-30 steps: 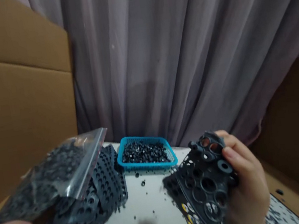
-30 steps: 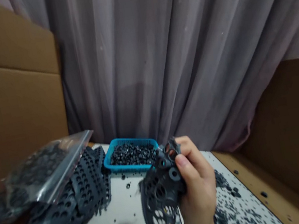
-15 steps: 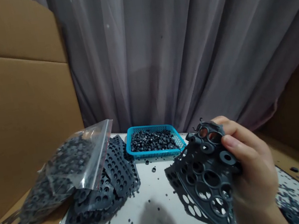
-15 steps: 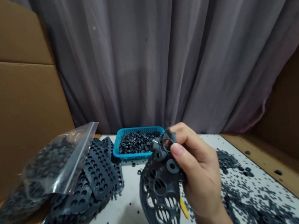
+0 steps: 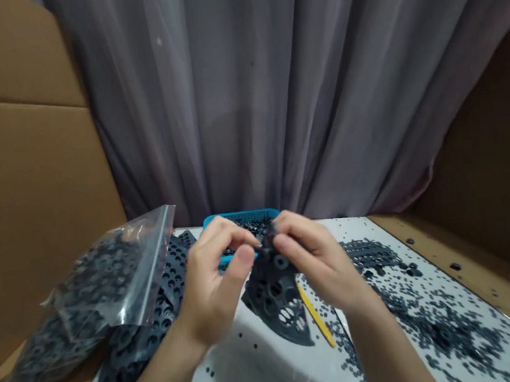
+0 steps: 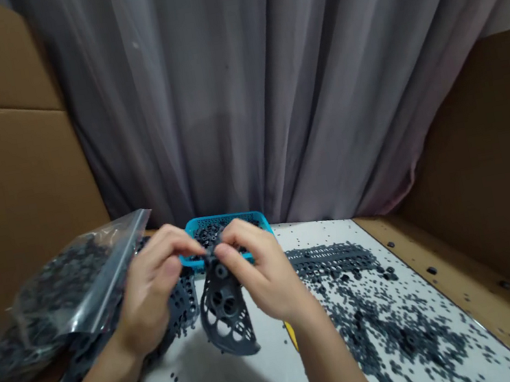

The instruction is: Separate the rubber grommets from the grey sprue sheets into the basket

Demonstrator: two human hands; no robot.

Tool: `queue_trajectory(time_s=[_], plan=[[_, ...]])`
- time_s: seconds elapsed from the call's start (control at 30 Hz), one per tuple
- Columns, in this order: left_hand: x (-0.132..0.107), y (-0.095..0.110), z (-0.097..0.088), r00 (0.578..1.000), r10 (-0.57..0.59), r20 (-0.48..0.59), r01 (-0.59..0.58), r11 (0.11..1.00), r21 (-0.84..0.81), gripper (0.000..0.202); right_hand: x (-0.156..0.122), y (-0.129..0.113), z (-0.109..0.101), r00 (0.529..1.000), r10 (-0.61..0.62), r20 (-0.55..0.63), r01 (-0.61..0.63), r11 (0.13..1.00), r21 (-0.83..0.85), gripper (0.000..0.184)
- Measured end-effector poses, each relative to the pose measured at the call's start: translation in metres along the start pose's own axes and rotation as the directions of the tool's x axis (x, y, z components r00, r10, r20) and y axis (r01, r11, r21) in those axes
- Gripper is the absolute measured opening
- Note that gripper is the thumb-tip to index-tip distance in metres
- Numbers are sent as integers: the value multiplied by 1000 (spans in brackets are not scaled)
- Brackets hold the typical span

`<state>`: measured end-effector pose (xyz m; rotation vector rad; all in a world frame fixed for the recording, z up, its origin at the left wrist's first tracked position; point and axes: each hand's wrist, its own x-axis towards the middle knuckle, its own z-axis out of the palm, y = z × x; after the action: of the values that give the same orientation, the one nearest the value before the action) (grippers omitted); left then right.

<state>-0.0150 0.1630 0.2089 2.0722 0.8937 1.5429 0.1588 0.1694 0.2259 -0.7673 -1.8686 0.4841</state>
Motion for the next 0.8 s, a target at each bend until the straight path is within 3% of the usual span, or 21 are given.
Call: queue_trajectory(time_s=[0.1, 0.3, 0.37, 0.43, 0.53, 0.63, 0.7, 0.8], plan=[[22, -6, 13, 984, -87, 155, 79, 995, 59, 30, 3, 8, 5, 991, -15, 135, 28, 995, -96, 22], [22, -16, 6, 934, -177, 311, 134, 979, 155, 37, 2, 18, 4, 978, 12, 210, 30, 980, -196, 21], [23, -20, 4, 904, -188, 383, 184, 982, 46, 40, 2, 17, 2, 976, 31, 214, 15, 977, -212, 21], [22, -22, 6, 870, -249, 425, 352, 918, -181, 40, 2, 13, 1, 974, 14, 227, 27, 984, -178, 24], [18, -23, 14, 822, -414, 392, 568, 647, -508, 37, 2, 10, 8, 980, -35, 197, 45, 998, -47, 29], [13, -24, 23, 791, -540, 288, 569, 474, -672, 35, 2, 13, 24, 997, 13, 78, -26, 985, 173, 30], [11, -26, 28, 778, -590, 217, 541, 452, -709, 34, 1, 20, 39, 994, 110, -22, -95, 926, 365, 30], [11, -36, 31, 805, -581, 122, 514, 580, -632, 32, 1, 31, 64, 937, 294, -190, -131, 797, 590, 32]])
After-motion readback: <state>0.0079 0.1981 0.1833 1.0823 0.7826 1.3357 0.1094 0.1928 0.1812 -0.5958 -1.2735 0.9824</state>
